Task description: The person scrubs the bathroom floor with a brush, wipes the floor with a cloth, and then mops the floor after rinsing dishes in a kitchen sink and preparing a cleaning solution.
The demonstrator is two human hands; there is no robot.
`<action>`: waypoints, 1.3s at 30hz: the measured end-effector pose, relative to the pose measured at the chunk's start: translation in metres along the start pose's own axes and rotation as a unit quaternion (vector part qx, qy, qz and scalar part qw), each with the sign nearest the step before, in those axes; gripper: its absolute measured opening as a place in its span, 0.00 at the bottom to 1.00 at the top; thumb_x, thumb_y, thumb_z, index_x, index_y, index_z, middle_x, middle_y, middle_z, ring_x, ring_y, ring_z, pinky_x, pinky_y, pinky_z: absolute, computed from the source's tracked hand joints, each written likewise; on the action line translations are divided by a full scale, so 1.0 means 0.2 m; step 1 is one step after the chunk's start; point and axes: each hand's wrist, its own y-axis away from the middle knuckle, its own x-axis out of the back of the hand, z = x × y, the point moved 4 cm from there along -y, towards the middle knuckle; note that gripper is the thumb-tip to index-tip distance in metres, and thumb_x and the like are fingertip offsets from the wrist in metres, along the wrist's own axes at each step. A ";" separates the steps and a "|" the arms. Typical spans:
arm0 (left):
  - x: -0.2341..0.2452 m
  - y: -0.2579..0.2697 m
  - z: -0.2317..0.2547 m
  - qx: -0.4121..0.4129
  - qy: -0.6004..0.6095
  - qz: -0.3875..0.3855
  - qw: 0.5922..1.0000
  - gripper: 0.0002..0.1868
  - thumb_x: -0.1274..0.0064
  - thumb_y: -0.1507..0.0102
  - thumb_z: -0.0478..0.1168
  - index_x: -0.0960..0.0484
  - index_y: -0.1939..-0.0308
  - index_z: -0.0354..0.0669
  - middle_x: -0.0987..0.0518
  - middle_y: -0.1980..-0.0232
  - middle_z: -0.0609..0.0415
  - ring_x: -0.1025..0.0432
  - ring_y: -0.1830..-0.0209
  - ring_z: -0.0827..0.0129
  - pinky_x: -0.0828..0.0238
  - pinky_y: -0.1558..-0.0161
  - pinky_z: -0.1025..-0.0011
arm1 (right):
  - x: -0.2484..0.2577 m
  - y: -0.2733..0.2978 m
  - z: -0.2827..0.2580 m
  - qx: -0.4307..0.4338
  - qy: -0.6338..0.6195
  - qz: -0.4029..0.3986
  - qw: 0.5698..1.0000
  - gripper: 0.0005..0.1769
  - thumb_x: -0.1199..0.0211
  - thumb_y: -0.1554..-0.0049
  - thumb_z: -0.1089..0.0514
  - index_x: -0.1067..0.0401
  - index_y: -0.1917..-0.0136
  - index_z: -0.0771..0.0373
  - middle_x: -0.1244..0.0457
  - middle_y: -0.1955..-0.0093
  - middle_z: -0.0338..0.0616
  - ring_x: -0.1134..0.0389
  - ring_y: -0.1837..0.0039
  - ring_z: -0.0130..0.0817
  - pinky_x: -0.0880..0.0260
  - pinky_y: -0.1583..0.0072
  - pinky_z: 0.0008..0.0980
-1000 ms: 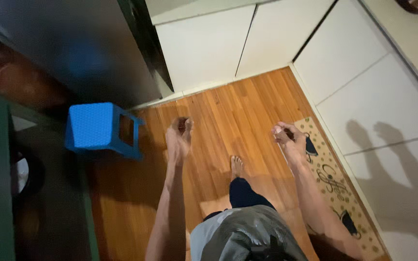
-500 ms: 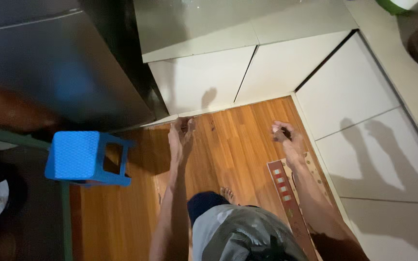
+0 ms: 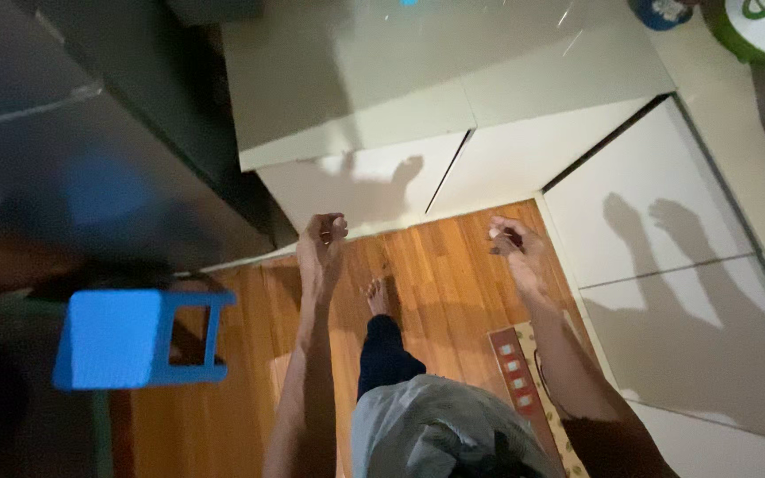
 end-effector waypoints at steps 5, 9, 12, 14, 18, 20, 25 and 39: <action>-0.15 -0.46 -0.01 -0.001 -0.024 -0.028 0.999 0.17 0.50 0.31 0.44 0.18 0.49 0.32 0.14 0.58 0.44 0.19 0.58 0.61 0.21 0.57 0.64 | -0.16 -0.34 -0.21 0.021 -0.013 -0.008 1.000 0.17 0.37 0.38 0.57 0.26 0.37 0.66 0.30 0.41 0.46 0.29 0.42 0.33 0.25 0.46 0.32; -0.26 -0.86 -0.07 0.006 -0.022 -0.042 0.999 0.16 0.50 0.31 0.45 0.19 0.48 0.35 0.16 0.54 0.44 0.19 0.57 0.60 0.20 0.57 0.63 | -0.30 -0.62 -0.37 -0.022 0.038 -0.013 0.999 0.18 0.41 0.37 0.58 0.28 0.35 0.65 0.30 0.41 0.46 0.27 0.41 0.32 0.25 0.43 0.31; -0.32 -1.14 -0.14 -0.029 -0.050 -0.034 0.998 0.15 0.50 0.30 0.44 0.18 0.49 0.34 0.15 0.54 0.42 0.19 0.57 0.59 0.19 0.56 0.63 | -0.42 -0.87 -0.40 -0.023 0.041 -0.008 0.999 0.17 0.43 0.38 0.60 0.29 0.36 0.63 0.31 0.40 0.43 0.28 0.41 0.32 0.27 0.44 0.33; -0.36 -1.27 -0.17 -0.108 -0.090 -0.025 0.990 0.14 0.49 0.31 0.42 0.19 0.49 0.33 0.14 0.55 0.41 0.18 0.57 0.58 0.20 0.58 0.62 | -0.49 -1.02 -0.39 -0.001 0.010 -0.021 1.000 0.17 0.42 0.37 0.62 0.29 0.36 0.64 0.31 0.41 0.46 0.28 0.42 0.34 0.25 0.44 0.33; -0.44 -1.51 -0.33 -0.035 -0.145 -0.073 0.986 0.12 0.51 0.30 0.41 0.19 0.51 0.36 0.14 0.56 0.43 0.19 0.63 0.59 0.20 0.62 0.61 | -0.62 -1.30 -0.37 0.029 -0.001 -0.044 0.999 0.15 0.40 0.37 0.62 0.27 0.37 0.64 0.30 0.43 0.49 0.28 0.43 0.36 0.23 0.45 0.34; -0.48 -1.61 -0.41 -0.010 -0.137 -0.090 0.986 0.12 0.51 0.33 0.39 0.19 0.49 0.37 0.15 0.55 0.45 0.20 0.64 0.61 0.20 0.64 0.62 | -0.68 -1.43 -0.38 0.033 0.014 -0.053 0.998 0.16 0.40 0.38 0.62 0.27 0.37 0.64 0.30 0.43 0.50 0.28 0.43 0.35 0.24 0.45 0.34; -0.52 -1.81 -0.41 -0.085 -0.197 -0.069 0.974 0.11 0.52 0.30 0.40 0.19 0.52 0.36 0.16 0.57 0.44 0.21 0.62 0.61 0.20 0.61 0.61 | -0.82 -1.64 -0.50 0.039 0.082 -0.092 0.992 0.17 0.39 0.38 0.58 0.27 0.37 0.63 0.31 0.41 0.45 0.29 0.43 0.30 0.23 0.44 0.31; -0.71 -2.47 0.01 -0.001 -0.206 -0.098 0.974 0.16 0.58 0.31 0.42 0.20 0.47 0.38 0.20 0.47 0.45 0.25 0.48 0.55 0.28 0.46 0.57 | -1.19 -2.57 -0.80 0.182 0.121 -0.219 0.951 0.16 0.38 0.37 0.60 0.29 0.39 0.69 0.32 0.47 0.50 0.30 0.48 0.37 0.26 0.49 0.35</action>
